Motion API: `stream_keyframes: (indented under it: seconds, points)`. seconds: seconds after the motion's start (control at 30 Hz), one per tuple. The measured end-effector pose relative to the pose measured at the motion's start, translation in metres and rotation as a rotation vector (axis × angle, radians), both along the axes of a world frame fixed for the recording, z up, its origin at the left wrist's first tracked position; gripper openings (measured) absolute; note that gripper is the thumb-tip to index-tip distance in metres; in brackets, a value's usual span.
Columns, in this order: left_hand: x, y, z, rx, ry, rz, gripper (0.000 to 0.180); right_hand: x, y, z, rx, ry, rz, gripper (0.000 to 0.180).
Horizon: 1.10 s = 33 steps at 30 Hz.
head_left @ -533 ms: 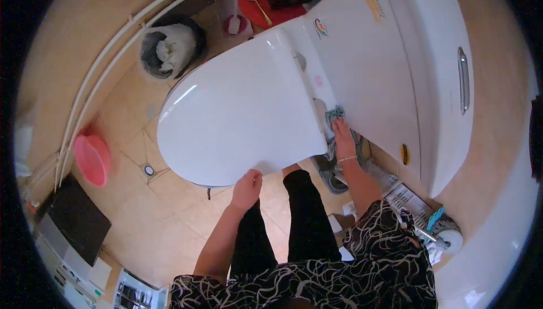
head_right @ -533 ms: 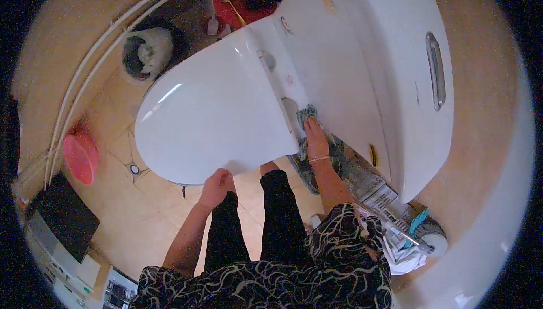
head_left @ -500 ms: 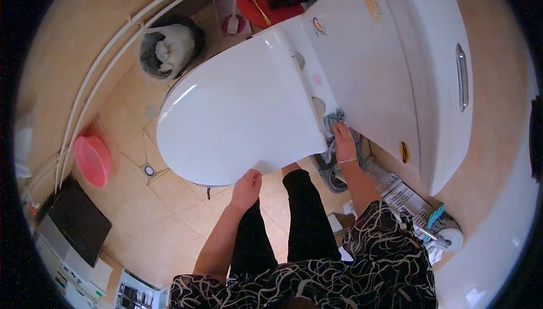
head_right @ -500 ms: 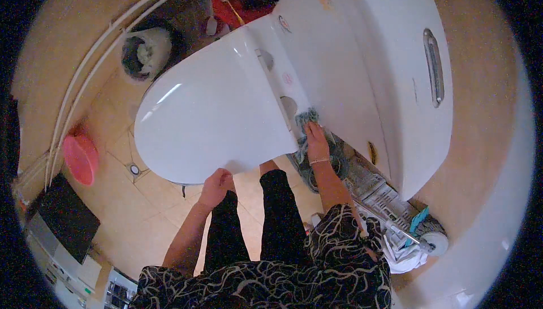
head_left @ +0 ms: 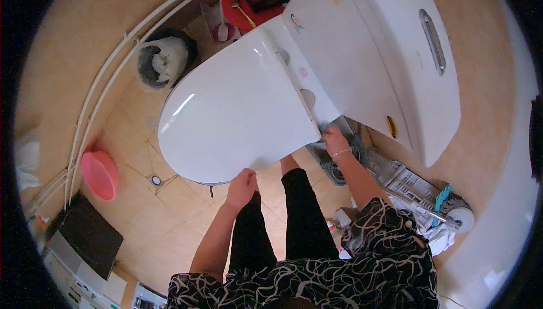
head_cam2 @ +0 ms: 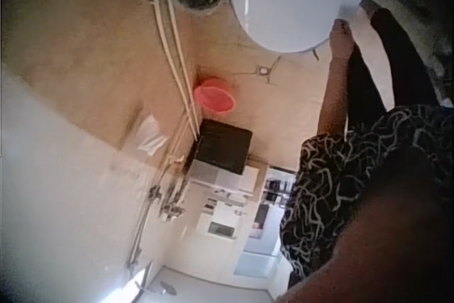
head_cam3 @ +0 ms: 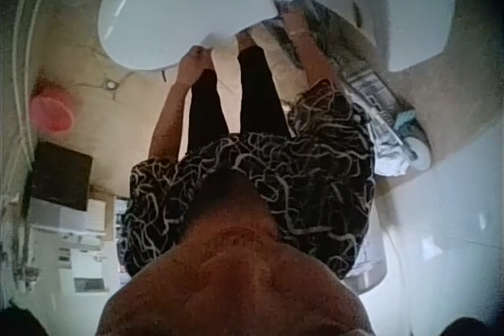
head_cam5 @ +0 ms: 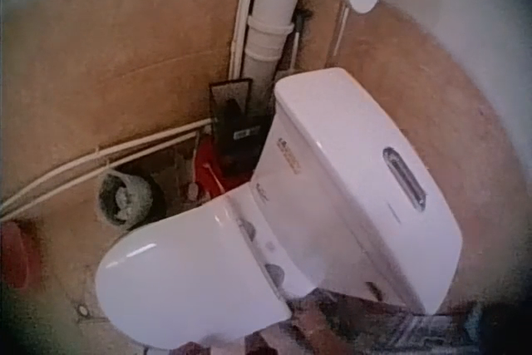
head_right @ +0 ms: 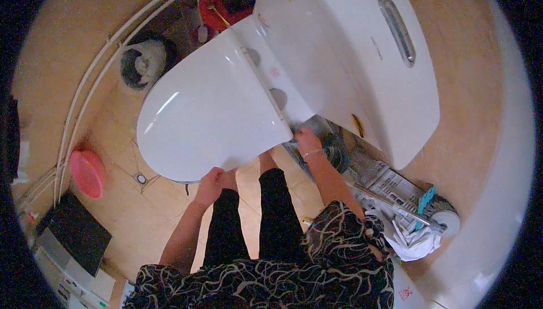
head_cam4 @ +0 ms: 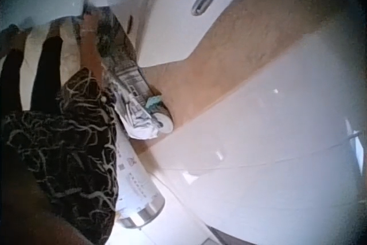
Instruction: The person wipes the exterior surfaces of a water dispenser with a cloth, then walks to a bathroom where they use the cloth to wipe the tank and lid of a toilet.
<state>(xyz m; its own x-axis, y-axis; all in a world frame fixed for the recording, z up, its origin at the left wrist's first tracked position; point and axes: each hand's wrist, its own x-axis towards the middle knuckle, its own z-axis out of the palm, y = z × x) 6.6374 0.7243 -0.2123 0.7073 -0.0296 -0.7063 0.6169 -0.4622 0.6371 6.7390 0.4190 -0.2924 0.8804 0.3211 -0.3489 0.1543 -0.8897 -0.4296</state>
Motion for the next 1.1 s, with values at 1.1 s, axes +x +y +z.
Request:
stream_keyframes:
  seconds: [1.1]
  points:
    - [-0.092,0.02,-0.059,-0.068,-0.198,-0.258,0.021,-0.103,0.249,0.005,0.141,0.419,0.784,0.019]
